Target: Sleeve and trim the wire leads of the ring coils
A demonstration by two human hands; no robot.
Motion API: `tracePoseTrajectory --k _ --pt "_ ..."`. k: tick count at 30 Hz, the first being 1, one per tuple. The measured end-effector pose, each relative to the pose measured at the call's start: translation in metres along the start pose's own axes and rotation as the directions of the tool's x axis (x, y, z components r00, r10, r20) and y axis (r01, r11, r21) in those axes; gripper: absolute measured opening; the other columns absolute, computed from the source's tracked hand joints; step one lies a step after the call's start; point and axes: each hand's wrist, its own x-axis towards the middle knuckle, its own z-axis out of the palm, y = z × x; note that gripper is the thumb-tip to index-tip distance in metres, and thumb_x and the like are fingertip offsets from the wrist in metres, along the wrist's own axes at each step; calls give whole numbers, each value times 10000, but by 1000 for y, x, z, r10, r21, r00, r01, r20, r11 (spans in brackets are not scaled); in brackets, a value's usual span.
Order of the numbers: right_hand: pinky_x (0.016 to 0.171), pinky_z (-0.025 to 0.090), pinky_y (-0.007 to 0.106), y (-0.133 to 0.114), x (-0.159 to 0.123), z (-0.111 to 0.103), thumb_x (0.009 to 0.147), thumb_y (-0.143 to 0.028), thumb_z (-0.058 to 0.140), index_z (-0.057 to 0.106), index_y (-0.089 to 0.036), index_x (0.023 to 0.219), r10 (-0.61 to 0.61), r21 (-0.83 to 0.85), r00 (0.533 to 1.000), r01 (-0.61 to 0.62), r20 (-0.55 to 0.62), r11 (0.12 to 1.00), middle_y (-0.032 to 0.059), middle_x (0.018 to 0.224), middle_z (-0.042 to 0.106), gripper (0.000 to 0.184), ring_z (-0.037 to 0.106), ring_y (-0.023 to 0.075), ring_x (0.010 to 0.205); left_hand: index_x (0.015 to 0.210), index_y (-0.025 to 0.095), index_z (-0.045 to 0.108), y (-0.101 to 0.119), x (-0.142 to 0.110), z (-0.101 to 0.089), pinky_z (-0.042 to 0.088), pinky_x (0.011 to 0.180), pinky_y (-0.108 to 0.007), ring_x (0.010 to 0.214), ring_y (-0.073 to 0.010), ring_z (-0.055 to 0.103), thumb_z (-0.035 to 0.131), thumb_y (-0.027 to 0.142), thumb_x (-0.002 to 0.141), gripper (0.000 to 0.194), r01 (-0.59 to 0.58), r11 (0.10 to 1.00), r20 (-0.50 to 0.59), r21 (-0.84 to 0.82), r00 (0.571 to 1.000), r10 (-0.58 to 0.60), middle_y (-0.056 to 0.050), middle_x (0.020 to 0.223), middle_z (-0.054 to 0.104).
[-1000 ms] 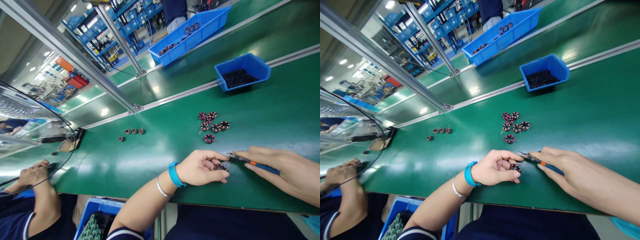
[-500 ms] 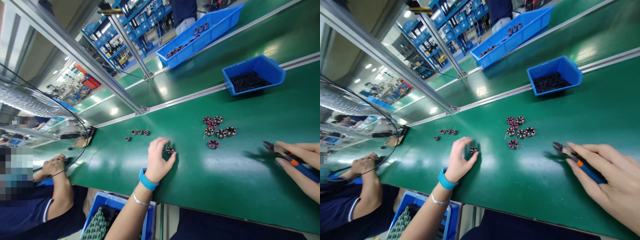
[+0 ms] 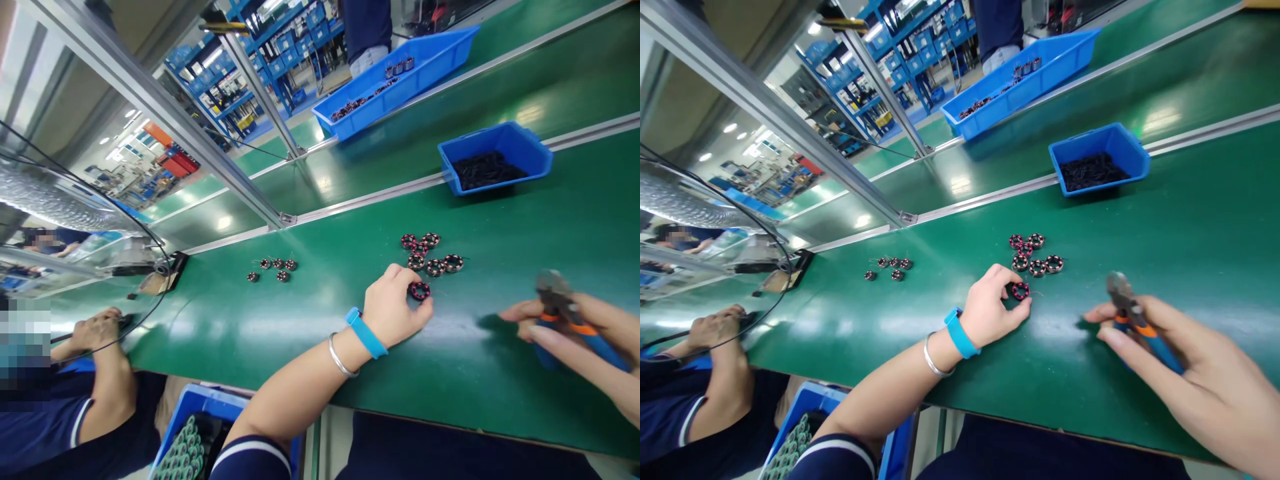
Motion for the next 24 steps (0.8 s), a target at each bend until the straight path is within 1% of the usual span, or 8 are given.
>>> tracePoseTrajectory --k 2,5,8,10,14,19,21,24 --pt "834 667 408 -28 20 3 995 -670 609 788 -341 1143 -43 86 989 31 145 996 51 1202 853 403 822 336 1031 877 212 648 0 -5 0 631 809 -320 785 -177 706 869 232 747 257 70 986 -14 -148 997 -73 -9 873 712" --pt "751 654 434 -62 54 13 885 -692 700 764 -293 1049 -106 133 962 75 250 988 86 1067 863 436 825 336 892 862 204 634 0 -15 0 597 675 -237 687 -132 686 886 177 703 299 220 886 20 -409 973 -232 32 756 698" --pt "674 615 420 -86 76 32 809 -712 736 699 -279 969 -146 168 969 113 200 979 68 896 825 464 783 303 765 838 191 635 0 -21 2 534 564 -171 621 -95 648 890 107 638 335 302 780 68 -547 945 -319 45 723 690" --pt "658 588 399 -96 81 43 844 -687 699 644 -285 907 -152 189 978 123 144 974 50 823 787 411 744 270 714 806 187 627 0 -22 3 517 542 -152 596 -79 628 925 115 605 367 302 745 81 -594 945 -318 56 690 666" --pt "573 514 359 -98 84 42 911 -675 618 581 -303 794 -146 188 982 122 119 975 8 686 703 392 632 208 566 799 183 640 -1 -22 4 543 537 -165 597 -89 648 1051 330 559 498 263 715 97 -648 959 -265 47 689 662" --pt "578 516 373 -88 93 17 815 -851 677 649 -279 762 -53 148 999 53 -7 988 28 666 684 576 578 192 551 819 181 649 -2 -25 -2 589 588 -199 635 -109 676 1073 495 534 600 283 687 123 -670 954 -272 11 728 703" --pt "565 525 372 -90 91 16 743 -905 722 683 -270 767 -19 184 1000 14 23 983 21 641 664 637 567 187 530 819 181 646 -2 -27 -3 587 591 -202 641 -110 677 1067 518 542 606 269 690 117 -672 959 -259 5 735 706" --pt "551 547 363 -100 84 26 690 -933 743 719 -269 807 -20 279 991 -18 134 960 25 680 705 674 632 209 569 787 189 618 -1 -29 -3 554 562 -191 624 -102 656 1049 554 576 603 198 721 75 -664 977 -199 19 712 676"
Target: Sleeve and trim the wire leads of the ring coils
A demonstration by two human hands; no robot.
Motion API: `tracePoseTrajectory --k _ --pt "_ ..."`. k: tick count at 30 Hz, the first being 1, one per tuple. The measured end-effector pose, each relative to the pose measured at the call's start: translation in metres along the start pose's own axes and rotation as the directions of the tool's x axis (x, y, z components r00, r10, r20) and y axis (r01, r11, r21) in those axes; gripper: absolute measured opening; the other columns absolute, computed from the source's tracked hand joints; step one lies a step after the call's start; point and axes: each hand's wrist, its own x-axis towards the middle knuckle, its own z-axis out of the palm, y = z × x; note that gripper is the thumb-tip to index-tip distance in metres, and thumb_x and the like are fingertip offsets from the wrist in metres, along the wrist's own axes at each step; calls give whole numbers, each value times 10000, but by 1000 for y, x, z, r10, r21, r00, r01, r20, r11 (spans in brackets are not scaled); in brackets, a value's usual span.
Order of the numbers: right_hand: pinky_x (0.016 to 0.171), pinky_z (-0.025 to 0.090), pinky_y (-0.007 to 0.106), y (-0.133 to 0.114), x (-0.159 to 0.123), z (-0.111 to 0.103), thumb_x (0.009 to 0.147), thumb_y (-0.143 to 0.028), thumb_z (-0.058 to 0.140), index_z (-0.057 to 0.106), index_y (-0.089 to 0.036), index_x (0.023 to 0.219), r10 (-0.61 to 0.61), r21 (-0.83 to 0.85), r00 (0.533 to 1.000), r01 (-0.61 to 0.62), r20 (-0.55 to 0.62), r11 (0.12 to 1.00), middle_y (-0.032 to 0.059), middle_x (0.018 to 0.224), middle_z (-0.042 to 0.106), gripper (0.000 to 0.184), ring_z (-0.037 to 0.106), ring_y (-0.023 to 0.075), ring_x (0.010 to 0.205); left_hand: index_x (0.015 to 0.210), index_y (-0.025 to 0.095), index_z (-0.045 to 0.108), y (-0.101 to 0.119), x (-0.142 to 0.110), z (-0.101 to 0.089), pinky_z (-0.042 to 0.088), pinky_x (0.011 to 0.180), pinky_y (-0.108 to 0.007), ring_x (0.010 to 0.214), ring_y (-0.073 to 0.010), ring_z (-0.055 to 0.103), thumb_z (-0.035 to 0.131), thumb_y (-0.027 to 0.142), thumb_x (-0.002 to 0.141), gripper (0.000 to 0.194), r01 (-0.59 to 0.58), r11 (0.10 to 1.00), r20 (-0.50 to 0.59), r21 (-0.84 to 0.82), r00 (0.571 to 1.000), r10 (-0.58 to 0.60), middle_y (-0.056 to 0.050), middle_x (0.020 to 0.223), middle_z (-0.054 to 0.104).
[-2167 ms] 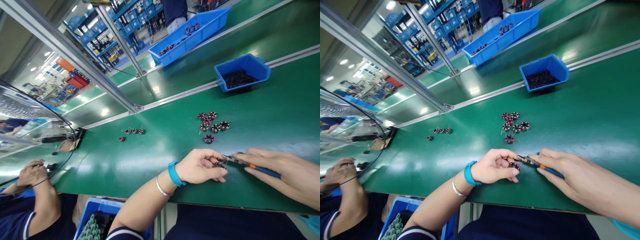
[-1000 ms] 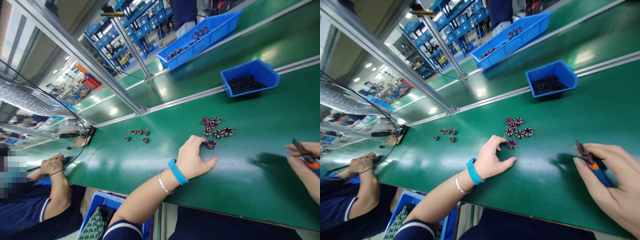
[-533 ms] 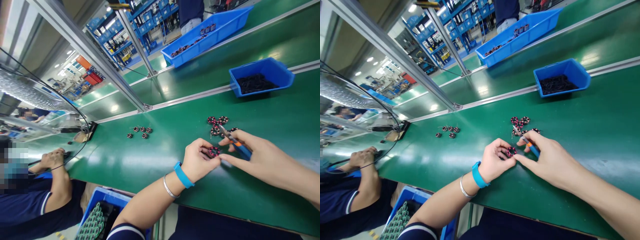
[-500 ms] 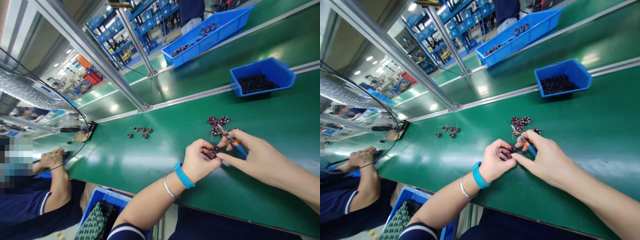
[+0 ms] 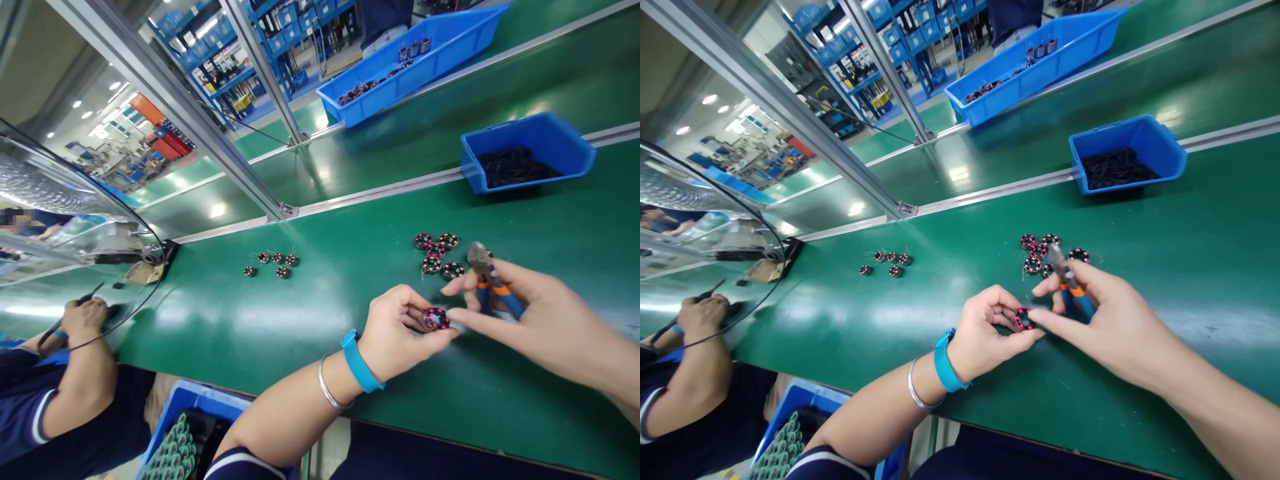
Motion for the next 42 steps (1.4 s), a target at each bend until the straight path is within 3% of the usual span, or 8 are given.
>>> tracePoseTrajectory --k 4,9,14,20,26,31,36,42 --pt "565 548 352 -3 -1 10 798 -877 707 657 -276 735 -32 46 997 29 69 999 13 670 679 606 616 199 588 756 193 610 2 -4 1 595 601 -211 646 -107 676 1028 576 622 583 -80 995 27 59 997 78 18 750 665" --pt "609 566 388 11 1 -12 752 -888 737 654 -288 776 17 12 994 -16 -108 1000 21 713 694 606 637 219 611 801 185 635 3 -4 -1 620 621 -220 658 -115 693 1028 598 612 600 -70 997 8 20 997 70 -2 786 694" --pt "573 557 365 6 -3 -10 740 -852 766 685 -269 747 39 40 977 -48 208 998 18 664 683 589 643 222 601 800 183 628 3 -1 -4 597 619 -210 656 -107 676 1035 604 588 623 -38 999 13 2 999 38 10 762 671" --pt "568 515 348 4 7 -13 706 -790 833 666 -265 719 45 100 999 -43 -20 994 17 674 674 551 565 183 580 775 184 594 4 -4 -1 557 562 -182 595 -77 628 1073 564 522 662 64 996 143 -54 988 -56 36 710 653" --pt "608 597 401 13 -4 -9 678 -856 805 717 -270 796 102 61 971 -117 217 991 53 754 765 604 693 252 660 786 195 558 3 1 2 530 532 -172 622 -85 636 1076 573 498 703 60 989 38 -133 998 -56 23 739 677" --pt "593 566 378 2 -6 11 748 -892 739 638 -273 707 40 92 998 -45 57 995 21 645 690 628 614 203 574 765 200 548 -1 -2 4 522 542 -188 606 -83 616 1065 592 515 696 69 993 70 -97 996 -62 37 699 640" --pt "624 554 411 4 2 -5 557 -899 836 642 -265 714 181 159 971 -157 -153 975 61 726 741 682 628 218 615 774 204 539 -4 -5 6 523 541 -196 596 -85 599 1064 613 504 719 95 991 96 -92 992 -86 32 693 635" --pt "597 531 399 -6 -4 -1 538 -887 843 617 -265 693 195 130 975 -209 109 969 48 664 723 679 635 231 594 742 210 520 -3 -4 6 529 536 -195 581 -83 607 1066 606 509 713 8 994 35 -105 999 -4 46 681 623"
